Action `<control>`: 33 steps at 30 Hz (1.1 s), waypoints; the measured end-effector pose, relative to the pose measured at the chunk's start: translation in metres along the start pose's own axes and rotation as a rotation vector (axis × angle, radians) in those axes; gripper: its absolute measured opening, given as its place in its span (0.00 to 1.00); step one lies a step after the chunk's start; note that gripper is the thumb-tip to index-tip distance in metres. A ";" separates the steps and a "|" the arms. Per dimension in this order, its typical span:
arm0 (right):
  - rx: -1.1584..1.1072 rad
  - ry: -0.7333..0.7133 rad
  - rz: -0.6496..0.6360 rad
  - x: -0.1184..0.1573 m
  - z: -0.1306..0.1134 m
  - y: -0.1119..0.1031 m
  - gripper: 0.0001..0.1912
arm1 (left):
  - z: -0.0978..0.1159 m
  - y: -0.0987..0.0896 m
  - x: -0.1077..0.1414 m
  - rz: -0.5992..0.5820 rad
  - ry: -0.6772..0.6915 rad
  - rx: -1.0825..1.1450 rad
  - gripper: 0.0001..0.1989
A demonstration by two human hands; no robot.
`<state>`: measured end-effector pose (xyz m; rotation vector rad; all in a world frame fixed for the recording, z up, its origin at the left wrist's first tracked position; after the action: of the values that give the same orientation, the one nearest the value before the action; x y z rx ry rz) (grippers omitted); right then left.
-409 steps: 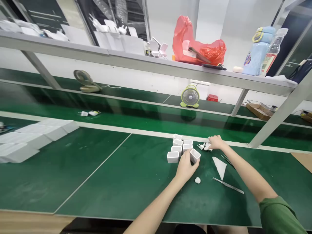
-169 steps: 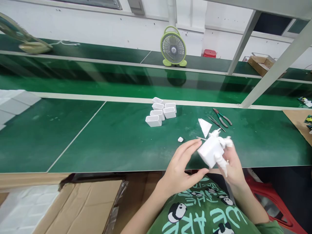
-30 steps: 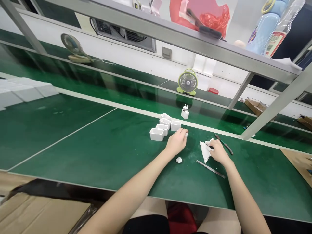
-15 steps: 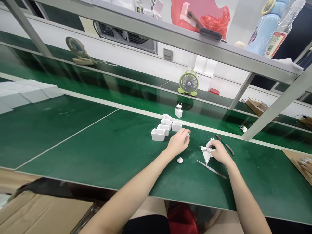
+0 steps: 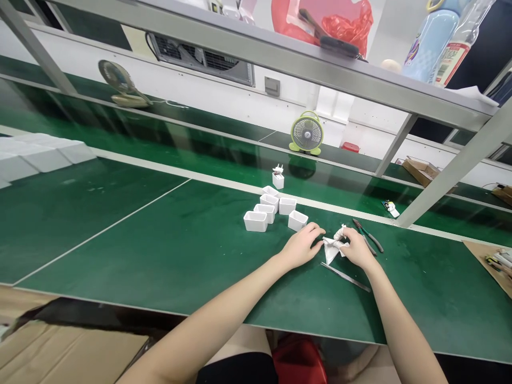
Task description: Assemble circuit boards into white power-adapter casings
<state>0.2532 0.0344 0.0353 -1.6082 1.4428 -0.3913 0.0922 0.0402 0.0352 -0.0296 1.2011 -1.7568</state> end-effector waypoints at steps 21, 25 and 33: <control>-0.100 -0.019 -0.178 0.006 0.000 -0.010 0.14 | 0.022 0.008 0.005 -0.273 0.124 0.142 0.17; 0.000 0.029 -0.096 0.007 0.007 -0.009 0.10 | 0.021 0.006 0.004 -0.280 0.113 0.163 0.18; 0.089 0.018 -0.111 0.007 0.004 -0.004 0.09 | 0.000 -0.005 -0.002 -0.046 -0.045 0.147 0.13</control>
<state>0.2605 0.0288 0.0343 -1.6204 1.3339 -0.5282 0.0901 0.0422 0.0400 -0.0093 1.0437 -1.8709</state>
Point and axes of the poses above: each hand's wrist, its own x-axis away from the middle knuckle, its own y-axis out of the palm, z = x × y, the point moved 7 cm from there along -x, towards the middle knuckle, and after that the axes turned 5 degrees about -y, right-handed, at the moved point
